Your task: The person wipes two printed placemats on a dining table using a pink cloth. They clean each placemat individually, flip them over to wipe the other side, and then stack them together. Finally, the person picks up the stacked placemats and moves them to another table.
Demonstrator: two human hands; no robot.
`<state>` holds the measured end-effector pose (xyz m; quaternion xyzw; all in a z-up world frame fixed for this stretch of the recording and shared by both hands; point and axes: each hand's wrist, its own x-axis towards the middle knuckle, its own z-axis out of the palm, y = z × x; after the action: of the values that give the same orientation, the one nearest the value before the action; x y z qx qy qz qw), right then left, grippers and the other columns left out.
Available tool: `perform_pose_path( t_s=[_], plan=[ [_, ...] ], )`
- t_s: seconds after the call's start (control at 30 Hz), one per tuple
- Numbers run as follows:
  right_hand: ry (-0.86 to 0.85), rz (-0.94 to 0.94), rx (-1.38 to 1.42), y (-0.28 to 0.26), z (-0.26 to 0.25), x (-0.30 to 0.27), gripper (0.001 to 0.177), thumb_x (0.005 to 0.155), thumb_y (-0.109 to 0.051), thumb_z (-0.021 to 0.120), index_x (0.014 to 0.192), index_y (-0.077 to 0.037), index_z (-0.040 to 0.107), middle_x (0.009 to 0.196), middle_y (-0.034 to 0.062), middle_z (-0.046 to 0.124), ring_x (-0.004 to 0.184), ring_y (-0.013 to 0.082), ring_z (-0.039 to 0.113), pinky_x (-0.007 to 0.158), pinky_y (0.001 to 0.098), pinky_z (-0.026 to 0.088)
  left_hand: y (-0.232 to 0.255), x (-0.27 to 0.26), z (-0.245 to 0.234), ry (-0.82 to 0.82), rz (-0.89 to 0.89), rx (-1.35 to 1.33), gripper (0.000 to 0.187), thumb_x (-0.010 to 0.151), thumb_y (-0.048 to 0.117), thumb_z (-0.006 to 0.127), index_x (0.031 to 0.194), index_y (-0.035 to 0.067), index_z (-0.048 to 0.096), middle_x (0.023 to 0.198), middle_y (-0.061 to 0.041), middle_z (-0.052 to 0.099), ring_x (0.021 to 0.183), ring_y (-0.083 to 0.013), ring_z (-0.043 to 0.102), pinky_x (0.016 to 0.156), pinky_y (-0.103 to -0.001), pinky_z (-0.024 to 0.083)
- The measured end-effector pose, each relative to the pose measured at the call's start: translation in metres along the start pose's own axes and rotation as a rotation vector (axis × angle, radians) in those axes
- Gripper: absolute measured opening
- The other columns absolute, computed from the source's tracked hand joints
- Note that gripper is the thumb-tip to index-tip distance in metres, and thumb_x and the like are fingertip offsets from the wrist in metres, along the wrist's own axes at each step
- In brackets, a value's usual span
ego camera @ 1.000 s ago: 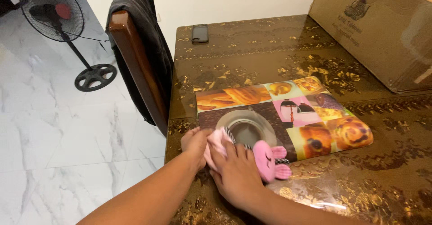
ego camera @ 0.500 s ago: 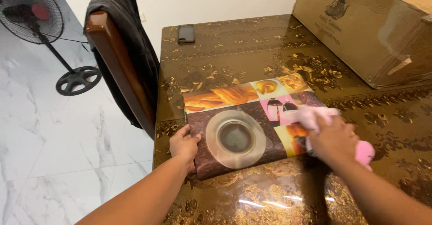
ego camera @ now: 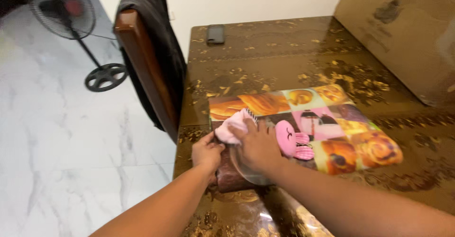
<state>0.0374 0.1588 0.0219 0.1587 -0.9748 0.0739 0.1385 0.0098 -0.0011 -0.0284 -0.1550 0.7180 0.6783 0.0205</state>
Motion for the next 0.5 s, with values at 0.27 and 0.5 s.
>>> perform_pose_path(
  t_s=[0.27,0.5],
  plan=[
    [-0.163,0.113,-0.162,0.088,0.009,0.060,0.066,0.090,-0.044,0.056,0.154,-0.038,0.040,0.159,0.0171,0.034,0.124,0.0449,0.046,0.100,0.0604,0.040,0.001,-0.003,0.000,-0.016,-0.120,-0.121,0.054,0.089,-0.004,0.066,0.142,0.009,0.060,0.104,-0.009,0.078,0.086,-0.0141,0.071,0.075,-0.029,0.058],
    [-0.256,0.419,-0.240,0.205,0.015,0.062,0.070,0.094,-0.051,0.054,0.158,-0.034,0.033,0.161,0.0178,0.030,0.140,0.0491,0.035,0.109,0.0636,0.035,0.005,-0.008,0.002,0.024,-0.096,-0.067,0.054,0.090,-0.003,0.067,0.142,0.008,0.060,0.105,-0.010,0.078,0.086,-0.0134,0.070,0.077,-0.028,0.056]
  ],
)
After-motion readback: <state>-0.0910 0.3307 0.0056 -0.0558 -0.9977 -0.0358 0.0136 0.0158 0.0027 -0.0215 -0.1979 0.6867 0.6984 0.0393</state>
